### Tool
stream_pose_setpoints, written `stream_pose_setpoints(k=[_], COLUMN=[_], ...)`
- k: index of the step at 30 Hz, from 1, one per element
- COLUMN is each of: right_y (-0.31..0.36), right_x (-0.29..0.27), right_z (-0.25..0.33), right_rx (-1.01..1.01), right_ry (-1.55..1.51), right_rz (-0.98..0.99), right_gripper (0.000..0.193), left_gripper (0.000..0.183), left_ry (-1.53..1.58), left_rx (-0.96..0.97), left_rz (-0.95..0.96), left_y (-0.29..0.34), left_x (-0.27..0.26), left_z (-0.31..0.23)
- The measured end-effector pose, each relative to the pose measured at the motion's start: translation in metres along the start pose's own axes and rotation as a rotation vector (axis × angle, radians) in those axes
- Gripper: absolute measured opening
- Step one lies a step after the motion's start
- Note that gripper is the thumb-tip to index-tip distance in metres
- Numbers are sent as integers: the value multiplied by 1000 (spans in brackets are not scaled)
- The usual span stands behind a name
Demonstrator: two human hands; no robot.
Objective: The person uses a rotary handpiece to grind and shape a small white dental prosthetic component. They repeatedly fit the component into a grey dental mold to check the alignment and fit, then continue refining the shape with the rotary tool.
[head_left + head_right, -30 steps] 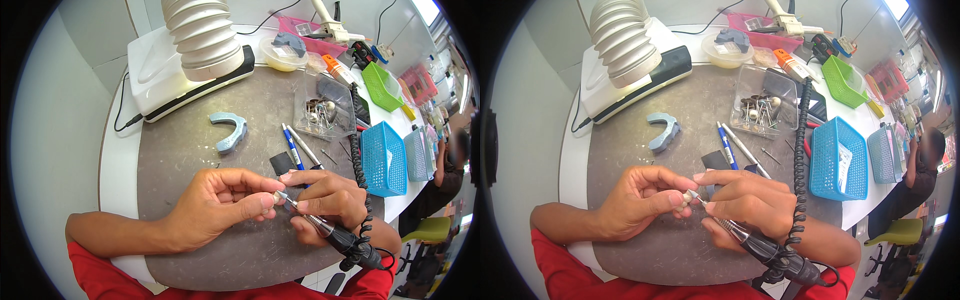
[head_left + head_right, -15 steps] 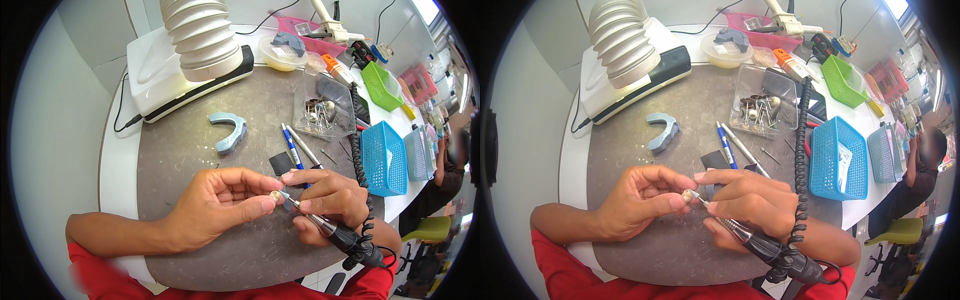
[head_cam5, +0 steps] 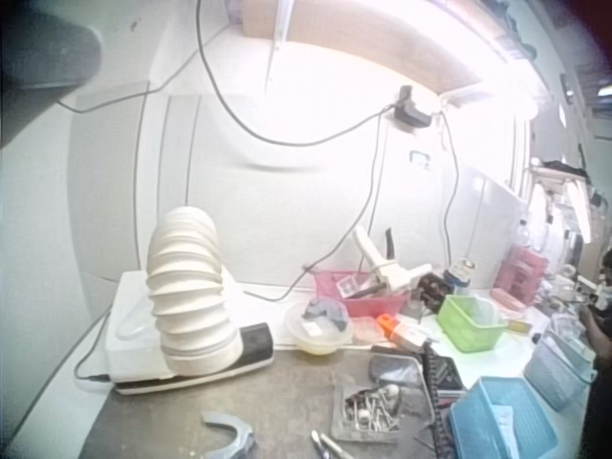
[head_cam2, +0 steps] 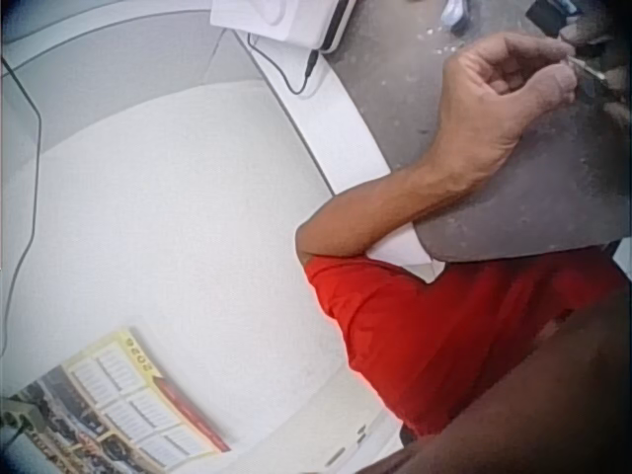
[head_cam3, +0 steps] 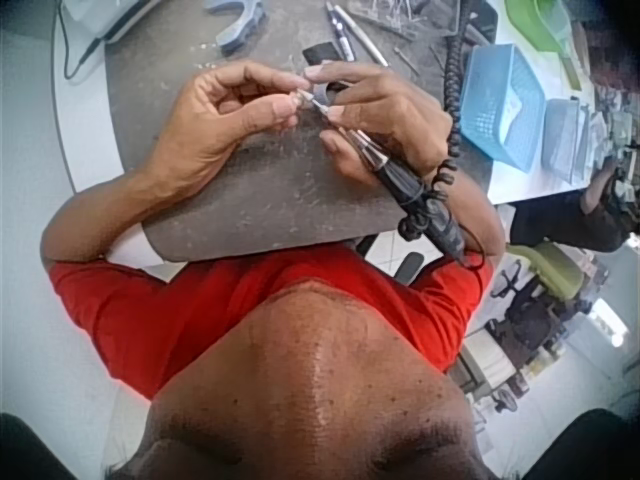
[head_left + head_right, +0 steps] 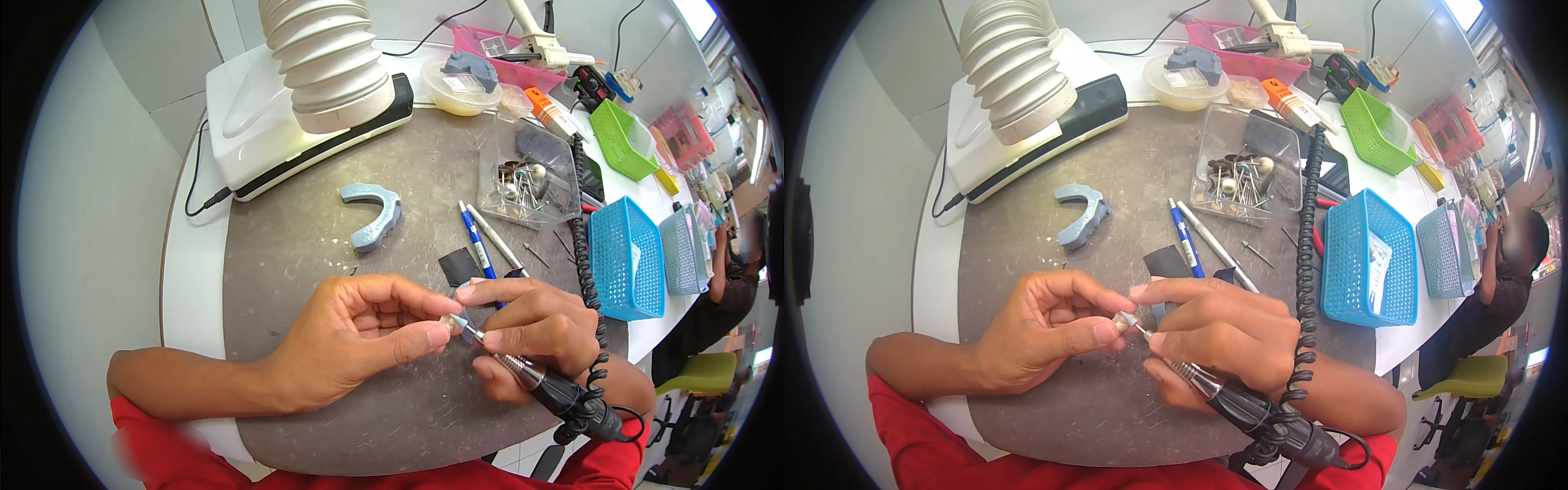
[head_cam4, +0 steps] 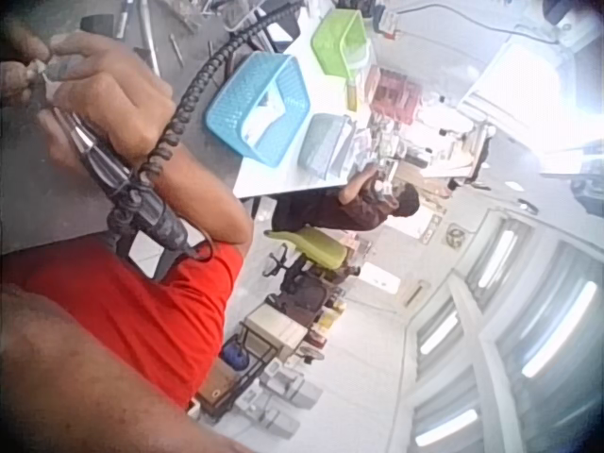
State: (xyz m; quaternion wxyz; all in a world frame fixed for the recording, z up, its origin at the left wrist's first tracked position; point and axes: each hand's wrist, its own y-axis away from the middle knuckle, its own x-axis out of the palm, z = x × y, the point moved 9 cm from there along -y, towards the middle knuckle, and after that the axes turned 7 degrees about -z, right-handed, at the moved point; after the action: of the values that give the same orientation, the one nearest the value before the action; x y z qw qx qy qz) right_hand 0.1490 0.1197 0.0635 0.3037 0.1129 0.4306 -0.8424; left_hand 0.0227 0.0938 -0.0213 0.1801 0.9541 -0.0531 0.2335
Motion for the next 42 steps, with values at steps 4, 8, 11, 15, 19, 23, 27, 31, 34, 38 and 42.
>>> stream_pose_setpoints(k=[4, 8, 11, 15, 19, 23, 27, 31, 34, 38, 42], right_y=[-1, -2, -2, -2, -1, 0, 3, 0, 3, 2, 1], right_x=[1, 1, 2, 1, 1, 4, 2, 3, 2, 0, 2], right_z=[2, 2, 3, 2, 1, 2, 0, 2, -1, -1, 1], right_rx=[-3, -1, -5, 2, -7, -15, -7, -19, 1, 28, 3], right_ry=[-13, -14, -27, -18, -10, -9, 23, -2, -3, 2, -3], right_rz=[-2, 19, 7, -1, -22, 53, 22, 54, 47, 41, 57], right_gripper=[33, 34, 35, 34, 34, 34, 34, 35, 35, 35, 35], left_gripper=[22, 22, 21, 21, 20, 20, 20, 21, 21, 21, 21], left_ry=[15, 26, 24, 28, 40, 36, 40, 38, 35, 38, 43], left_rx=[0, 6, 18, 20, 18, 18, 19, 11, 11, 14, 14], left_rz=[-6, -4, 0, -7, -10, 1, -4, -5, -14, -11, -12], left_y=[2, 1, 1, 0, 0, 1, 0, 0, 1, 0, 1], left_x=[0, 1, 1, 0, 0, -1, -1, -2, -2, -2, -2], left_z=[-1, -2, -2, -1, 0, 0, 1, 2, 1, 2, 1])
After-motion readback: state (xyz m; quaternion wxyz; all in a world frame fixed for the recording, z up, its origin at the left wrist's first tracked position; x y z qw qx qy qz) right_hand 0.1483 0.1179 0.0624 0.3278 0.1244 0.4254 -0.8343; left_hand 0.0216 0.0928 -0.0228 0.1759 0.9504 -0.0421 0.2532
